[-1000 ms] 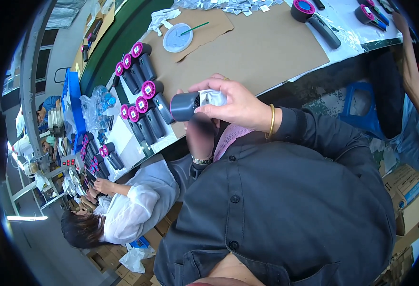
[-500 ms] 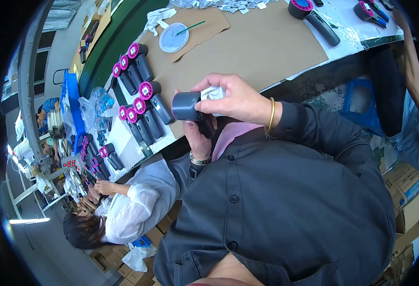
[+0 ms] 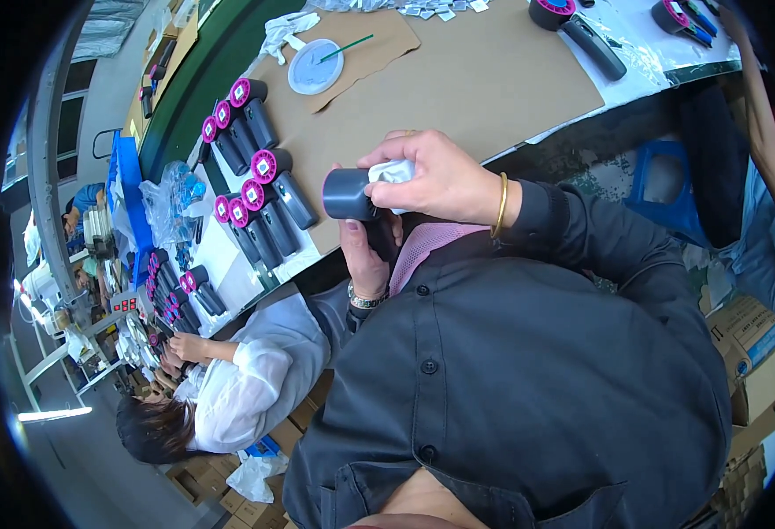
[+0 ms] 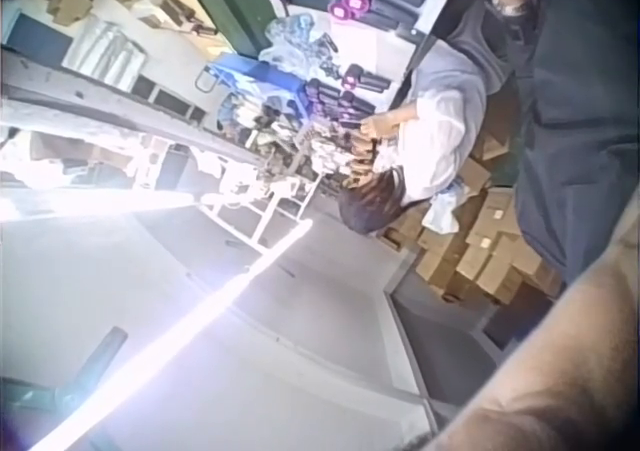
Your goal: The person wipes a hair dryer with a cloth, applies a substance to it using a small stick, and presses a small square component onto it by hand before tapping it with a padded tool.
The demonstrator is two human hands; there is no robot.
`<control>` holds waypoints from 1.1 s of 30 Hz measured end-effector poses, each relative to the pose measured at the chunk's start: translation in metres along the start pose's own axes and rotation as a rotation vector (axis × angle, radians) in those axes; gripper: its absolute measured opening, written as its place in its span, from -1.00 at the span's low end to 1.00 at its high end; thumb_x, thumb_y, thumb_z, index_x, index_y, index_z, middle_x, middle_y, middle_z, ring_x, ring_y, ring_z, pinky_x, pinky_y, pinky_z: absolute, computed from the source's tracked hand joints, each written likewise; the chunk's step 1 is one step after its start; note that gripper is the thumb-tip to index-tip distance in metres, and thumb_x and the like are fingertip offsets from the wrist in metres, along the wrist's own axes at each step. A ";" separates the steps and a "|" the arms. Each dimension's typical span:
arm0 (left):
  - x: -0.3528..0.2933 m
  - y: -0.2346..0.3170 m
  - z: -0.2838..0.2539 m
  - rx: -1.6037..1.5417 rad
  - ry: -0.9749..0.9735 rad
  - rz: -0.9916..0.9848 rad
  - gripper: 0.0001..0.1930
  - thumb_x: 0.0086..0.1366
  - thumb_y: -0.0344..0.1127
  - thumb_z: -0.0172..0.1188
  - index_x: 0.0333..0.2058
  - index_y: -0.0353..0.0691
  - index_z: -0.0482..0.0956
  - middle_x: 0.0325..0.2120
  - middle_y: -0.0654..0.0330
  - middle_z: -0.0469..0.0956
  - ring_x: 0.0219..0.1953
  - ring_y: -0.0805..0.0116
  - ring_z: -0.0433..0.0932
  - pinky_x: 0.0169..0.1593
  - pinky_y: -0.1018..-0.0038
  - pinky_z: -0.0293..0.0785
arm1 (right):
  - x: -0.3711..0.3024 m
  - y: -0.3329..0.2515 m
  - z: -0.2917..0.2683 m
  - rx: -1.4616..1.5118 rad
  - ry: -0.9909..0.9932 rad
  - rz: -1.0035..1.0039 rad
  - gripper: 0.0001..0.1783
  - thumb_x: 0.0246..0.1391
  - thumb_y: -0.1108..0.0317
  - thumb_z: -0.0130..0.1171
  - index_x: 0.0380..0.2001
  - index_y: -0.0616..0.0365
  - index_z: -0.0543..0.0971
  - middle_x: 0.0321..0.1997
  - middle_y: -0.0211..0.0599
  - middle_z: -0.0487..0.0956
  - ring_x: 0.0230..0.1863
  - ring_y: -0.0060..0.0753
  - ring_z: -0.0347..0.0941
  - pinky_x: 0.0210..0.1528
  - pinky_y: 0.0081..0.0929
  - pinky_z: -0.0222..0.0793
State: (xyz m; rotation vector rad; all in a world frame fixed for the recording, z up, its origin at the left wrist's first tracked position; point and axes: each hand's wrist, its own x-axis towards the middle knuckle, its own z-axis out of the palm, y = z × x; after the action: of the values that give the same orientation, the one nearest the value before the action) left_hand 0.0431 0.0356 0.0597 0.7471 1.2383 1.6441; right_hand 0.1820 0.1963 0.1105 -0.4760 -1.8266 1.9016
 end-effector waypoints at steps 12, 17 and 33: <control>-0.005 -0.012 -0.007 -0.084 0.000 -0.075 -0.09 0.57 0.28 -0.07 0.61 -0.05 -0.27 -0.26 0.12 0.52 -0.41 0.45 0.45 -0.40 0.55 0.38 | -0.001 0.000 -0.002 0.017 -0.003 0.000 -0.64 0.24 0.38 0.31 0.06 0.32 0.70 -0.19 -0.32 0.60 -0.14 -0.49 0.52 -0.05 -0.46 0.47; -0.003 -0.013 -0.006 -0.103 -0.004 -0.079 -0.09 0.57 0.29 -0.07 0.60 -0.04 -0.28 -0.28 0.11 0.51 -0.43 0.45 0.45 -0.42 0.55 0.38 | -0.003 -0.003 0.001 0.007 0.019 -0.011 -0.63 0.28 0.31 0.35 0.05 0.33 0.71 -0.19 -0.34 0.61 -0.12 -0.50 0.54 -0.05 -0.48 0.48; 0.000 -0.013 -0.001 -0.133 -0.099 -0.075 0.01 0.47 0.48 -0.07 0.57 -0.12 -0.16 -0.31 0.09 0.54 -0.48 0.46 0.46 -0.44 0.54 0.41 | -0.001 -0.002 -0.015 0.071 -0.015 0.008 -0.70 0.39 0.32 0.27 0.08 0.23 0.66 -0.03 -0.43 0.65 -0.01 -0.63 0.54 0.09 -0.58 0.45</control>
State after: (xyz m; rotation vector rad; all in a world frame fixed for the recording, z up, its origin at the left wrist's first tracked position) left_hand 0.0463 0.0366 0.0473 0.6833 1.0644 1.5920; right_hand 0.1910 0.2082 0.1119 -0.4471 -1.7625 1.9726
